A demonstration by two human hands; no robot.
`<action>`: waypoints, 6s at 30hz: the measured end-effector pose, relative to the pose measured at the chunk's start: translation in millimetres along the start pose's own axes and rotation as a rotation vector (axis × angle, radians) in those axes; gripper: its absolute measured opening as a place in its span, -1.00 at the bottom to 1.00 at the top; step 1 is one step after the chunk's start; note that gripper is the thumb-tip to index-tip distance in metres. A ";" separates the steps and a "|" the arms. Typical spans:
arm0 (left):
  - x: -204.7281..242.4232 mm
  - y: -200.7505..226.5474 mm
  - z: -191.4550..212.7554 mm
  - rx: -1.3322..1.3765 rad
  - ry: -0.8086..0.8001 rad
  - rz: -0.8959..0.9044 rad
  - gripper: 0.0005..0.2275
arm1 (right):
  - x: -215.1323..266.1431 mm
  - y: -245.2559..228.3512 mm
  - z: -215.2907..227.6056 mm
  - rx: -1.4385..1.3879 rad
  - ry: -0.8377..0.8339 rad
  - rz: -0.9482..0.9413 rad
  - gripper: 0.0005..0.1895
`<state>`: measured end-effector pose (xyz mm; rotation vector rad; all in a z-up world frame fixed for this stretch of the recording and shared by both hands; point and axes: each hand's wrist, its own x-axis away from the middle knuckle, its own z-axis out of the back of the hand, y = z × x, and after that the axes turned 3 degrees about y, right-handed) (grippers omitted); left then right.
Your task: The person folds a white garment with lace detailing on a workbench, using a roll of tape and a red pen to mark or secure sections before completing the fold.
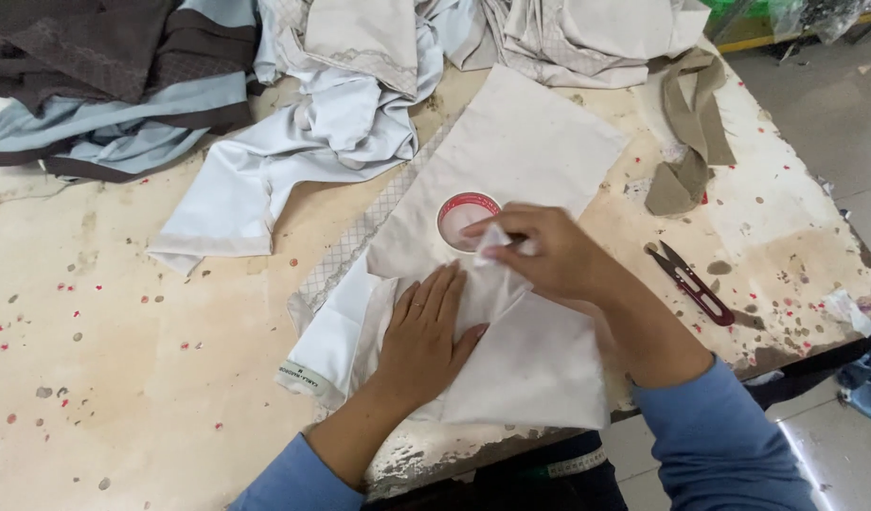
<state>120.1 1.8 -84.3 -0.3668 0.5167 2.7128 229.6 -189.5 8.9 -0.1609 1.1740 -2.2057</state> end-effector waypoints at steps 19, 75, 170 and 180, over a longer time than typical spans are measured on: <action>7.6 -5.0 -14.1 -0.045 0.132 -0.006 -0.19 | -29.1 102.8 -57.5 0.300 -0.019 -0.029 -0.42; 19.2 34.0 34.0 0.791 0.106 -0.452 -0.81 | 109.8 -49.8 -14.1 -0.297 0.249 0.366 -0.79; 14.4 12.8 -0.5 -0.064 0.155 -0.025 -0.31 | -31.6 65.4 -92.2 -0.240 0.156 -0.004 -0.53; 14.2 12.3 -0.9 -0.049 0.166 -0.023 -0.32 | -30.9 66.4 -94.4 -0.222 0.176 0.032 -0.53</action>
